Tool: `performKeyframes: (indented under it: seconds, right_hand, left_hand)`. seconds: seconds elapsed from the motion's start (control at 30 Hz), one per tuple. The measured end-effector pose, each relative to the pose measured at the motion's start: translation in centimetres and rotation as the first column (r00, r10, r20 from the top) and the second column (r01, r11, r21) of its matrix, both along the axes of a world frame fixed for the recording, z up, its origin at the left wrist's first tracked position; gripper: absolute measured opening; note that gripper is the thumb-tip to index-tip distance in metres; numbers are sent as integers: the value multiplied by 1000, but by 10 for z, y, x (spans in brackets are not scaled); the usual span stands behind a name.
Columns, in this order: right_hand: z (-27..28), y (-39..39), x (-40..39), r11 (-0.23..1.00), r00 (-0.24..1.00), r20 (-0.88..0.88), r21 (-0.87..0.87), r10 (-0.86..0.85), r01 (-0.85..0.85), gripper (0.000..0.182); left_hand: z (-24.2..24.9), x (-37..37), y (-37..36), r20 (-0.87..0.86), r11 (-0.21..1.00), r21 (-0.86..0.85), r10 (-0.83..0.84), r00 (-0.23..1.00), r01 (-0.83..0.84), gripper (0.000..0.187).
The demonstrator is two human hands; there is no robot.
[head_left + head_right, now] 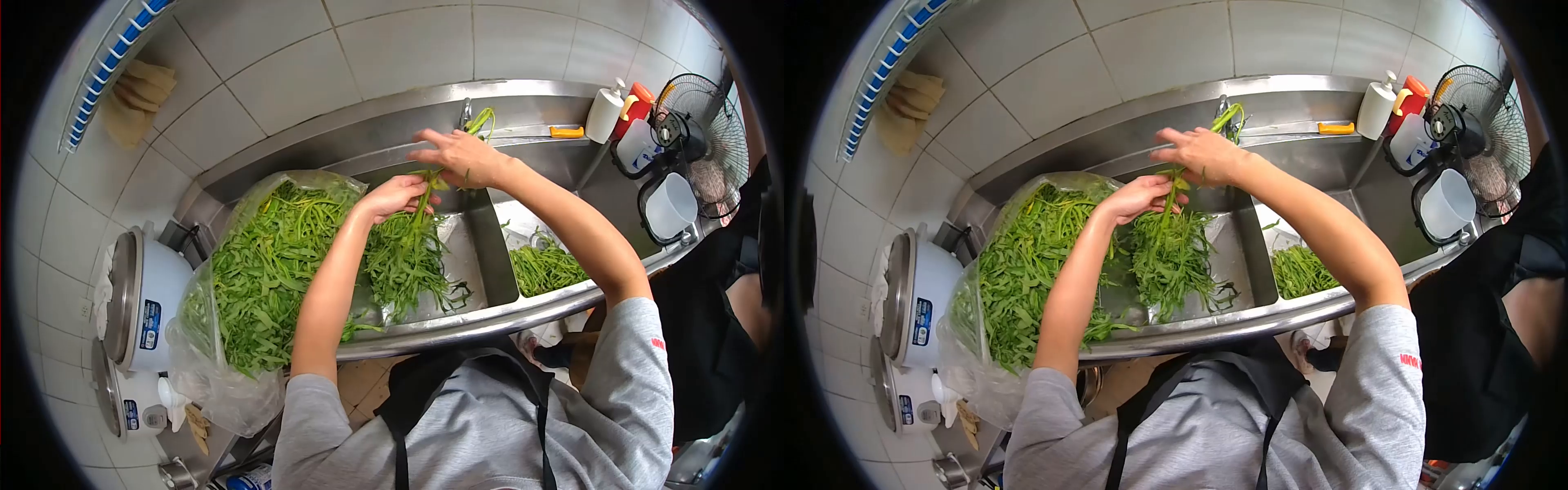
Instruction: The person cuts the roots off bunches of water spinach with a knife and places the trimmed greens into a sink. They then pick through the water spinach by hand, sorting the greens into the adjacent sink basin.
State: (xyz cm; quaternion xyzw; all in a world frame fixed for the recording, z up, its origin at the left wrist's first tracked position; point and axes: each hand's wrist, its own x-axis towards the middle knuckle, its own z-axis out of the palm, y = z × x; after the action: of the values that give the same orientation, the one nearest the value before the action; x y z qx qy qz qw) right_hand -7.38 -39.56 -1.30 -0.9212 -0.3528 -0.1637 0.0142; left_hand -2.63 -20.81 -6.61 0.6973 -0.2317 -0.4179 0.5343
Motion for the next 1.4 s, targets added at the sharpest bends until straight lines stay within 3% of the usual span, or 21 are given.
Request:
performKeyframes:
  seconds: [0.07,0.1,0.13,0.23,0.33,0.4,0.57,0.63,0.73,0.8,0.9,1.03,1.1,1.23,1.3,1.4]
  right_hand:
    - [-3,2,3,998,994,83,-3,70,-70,45]
    - [-5,2,5,999,997,-75,-45,13,-16,40]
    - [-6,2,7,995,973,-227,-96,-51,30,35]
    - [-21,-6,12,997,943,-332,56,-39,61,26]
    - [-26,-15,14,991,924,-367,34,-107,128,25]
    - [-27,-22,15,983,911,-393,70,-127,168,26]
    - [-30,-30,20,964,842,-502,54,-199,260,28]
    - [-31,-29,22,965,821,-533,30,-207,262,28]
    - [-26,-25,18,960,787,-567,-28,-244,278,27]
    - [-27,-25,13,953,772,-573,-58,-275,296,27]
    - [-29,-32,14,945,739,-635,43,-224,323,26]
    - [-29,-40,15,943,690,-688,26,-225,332,31]
    - [-29,-46,13,931,646,-733,46,-215,362,32]
    - [-31,-49,13,928,625,-762,90,-169,361,31]
    - [-35,-48,13,941,700,-697,114,-153,319,28]
    - [-41,-43,8,931,725,-674,158,-141,328,27]
  left_hand:
    - [-5,7,-4,12,993,-11,-117,993,117,35]
    - [-2,4,-3,10,993,-12,-115,993,115,35]
    - [1,1,-2,3,994,-54,-92,996,92,34]
    - [-3,-3,1,0,993,-120,3,1000,-3,33]
    - [-7,-11,7,-56,978,-155,132,990,-140,33]
    - [-16,-7,14,178,995,-101,37,983,-20,35]
    - [-24,-6,15,269,997,-53,72,960,-60,29]
    - [-31,-5,13,498,994,-5,99,862,-111,23]
    - [-30,-5,12,631,986,85,58,774,-143,21]
    - [-26,-12,10,637,990,77,40,770,-115,21]
    - [-17,-19,5,731,966,220,-69,679,-138,26]
    - [-31,-11,3,695,971,194,-36,718,-138,26]
    - [-32,-11,5,743,981,162,-51,667,-106,22]
    - [-28,-12,2,704,962,230,-61,707,-146,20]
    - [-27,-11,0,554,943,41,253,793,-329,22]
    - [-63,17,4,243,699,-238,715,655,-674,20]
